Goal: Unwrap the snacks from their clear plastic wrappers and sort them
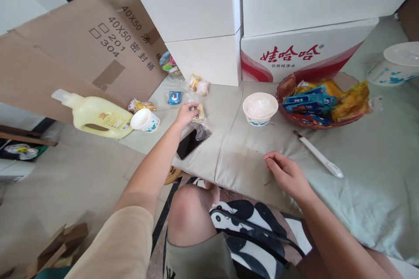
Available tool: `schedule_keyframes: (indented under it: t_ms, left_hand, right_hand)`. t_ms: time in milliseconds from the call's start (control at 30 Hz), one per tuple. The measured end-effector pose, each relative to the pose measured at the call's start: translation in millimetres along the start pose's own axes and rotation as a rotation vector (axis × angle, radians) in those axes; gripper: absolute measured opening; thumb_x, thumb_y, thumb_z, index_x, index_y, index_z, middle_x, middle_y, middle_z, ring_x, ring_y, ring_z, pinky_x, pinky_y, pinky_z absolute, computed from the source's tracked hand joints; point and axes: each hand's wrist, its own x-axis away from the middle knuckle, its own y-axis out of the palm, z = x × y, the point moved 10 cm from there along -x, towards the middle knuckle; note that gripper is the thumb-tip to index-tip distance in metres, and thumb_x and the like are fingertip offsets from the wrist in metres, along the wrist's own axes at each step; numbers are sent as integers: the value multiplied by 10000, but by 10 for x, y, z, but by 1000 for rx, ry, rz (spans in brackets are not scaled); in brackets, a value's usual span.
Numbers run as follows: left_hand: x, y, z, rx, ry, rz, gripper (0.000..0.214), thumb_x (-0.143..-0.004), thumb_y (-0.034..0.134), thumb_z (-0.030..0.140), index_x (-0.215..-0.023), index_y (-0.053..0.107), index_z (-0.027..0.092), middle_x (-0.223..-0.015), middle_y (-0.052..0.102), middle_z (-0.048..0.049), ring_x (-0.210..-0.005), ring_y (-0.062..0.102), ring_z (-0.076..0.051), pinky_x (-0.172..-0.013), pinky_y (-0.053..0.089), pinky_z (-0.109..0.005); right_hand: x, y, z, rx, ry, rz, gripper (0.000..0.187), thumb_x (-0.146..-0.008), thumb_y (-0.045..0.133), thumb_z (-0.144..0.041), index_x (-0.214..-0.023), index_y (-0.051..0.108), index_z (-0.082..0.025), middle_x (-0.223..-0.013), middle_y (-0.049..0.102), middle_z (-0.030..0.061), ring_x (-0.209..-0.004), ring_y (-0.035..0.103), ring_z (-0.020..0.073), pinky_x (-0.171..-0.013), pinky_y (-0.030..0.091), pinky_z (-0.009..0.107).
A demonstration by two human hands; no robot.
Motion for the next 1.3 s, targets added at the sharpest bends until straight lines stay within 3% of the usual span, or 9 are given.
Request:
schedule_keyframes:
  t_ms: [133,267,467,567,667,933,1067,1167,1300]
  left_hand:
    - [127,-75,94,129,-30,52,403,-655,706,250,-1048,694,166,-1042,683,-81,-953,649,-219,-827,544,-339]
    - [573,55,350,528,-39,-130,485,-730,710,389,-1182,639,231,-1084,713,-78,-927,691,-232,-760,566,-357]
    - [1610,1056,624,716,-64,-486,466,-692,797,468,-1106,699,278,-1182,701,-56,-1009,701,-270,-888,567,-426]
    - [1834,1437,714,637,63,-484,377,-695,828,437,-1026,746,274,-1253,660,-63,-1198,625,-287,-1044,487,-422]
    - [1859,1580,751,558,191,-425,330,-725,818,442,-1006,762,278,-1310,599,-80,-1333,523,-291,-1140,396,-417]
    - [1957,1773,748,628,269,-579,471,-744,736,649,-1060,751,298,-1401,487,-99,-1401,450,-304,-1157,394,-423]
    - [2067,1814,869,596,352,-640,559,-621,866,562,-1076,713,274,-1438,460,-108,-1403,450,-341,-1195,352,-455]
    - [2094,1821,917,566,384,-630,448,-741,802,469,-1116,657,273,-1428,497,-107,-1418,441,-316,-1199,333,-455]
    - [2136,1881,913,720,283,-714,1030,-720,821,418,-1525,179,431,-1651,217,-102,-1322,536,-284,-1042,478,-437]
  right_hand:
    - [5,-18,-4,-26,-8,19,274,-901,489,-472,-921,610,-227,-725,624,16,-686,586,189,-609,441,300]
    - [7,-84,-24,-86,-76,86,263,-933,490,-452,-1004,601,-225,-851,658,44,-758,628,190,-696,506,317]
    - [124,-173,-405,100,-459,280,437,-862,626,-348,-1282,543,-261,-1353,526,143,-1232,568,283,-946,530,464]
    - [198,-102,-552,265,-574,285,264,-851,654,-359,-1104,673,-284,-1442,467,110,-1404,417,335,-1103,414,563]
    - [236,-72,-626,274,-631,236,134,-884,626,-366,-846,718,-277,-1337,564,77,-1377,447,330,-1145,365,563]
    - [68,-397,-333,9,-254,468,261,-868,596,-442,-736,631,-221,-1090,605,110,-1070,595,263,-995,481,435]
    - [-1,-403,-190,-134,-173,522,303,-794,674,-447,-980,576,-228,-1161,564,102,-1092,586,237,-940,516,387]
    - [-83,-336,-60,-359,-111,423,711,-731,741,-422,-1326,388,-261,-1320,541,128,-1130,611,237,-919,547,384]
    - [-135,-234,-83,-510,-139,209,823,-758,756,-436,-1452,336,-296,-1253,653,94,-1037,677,254,-902,567,436]
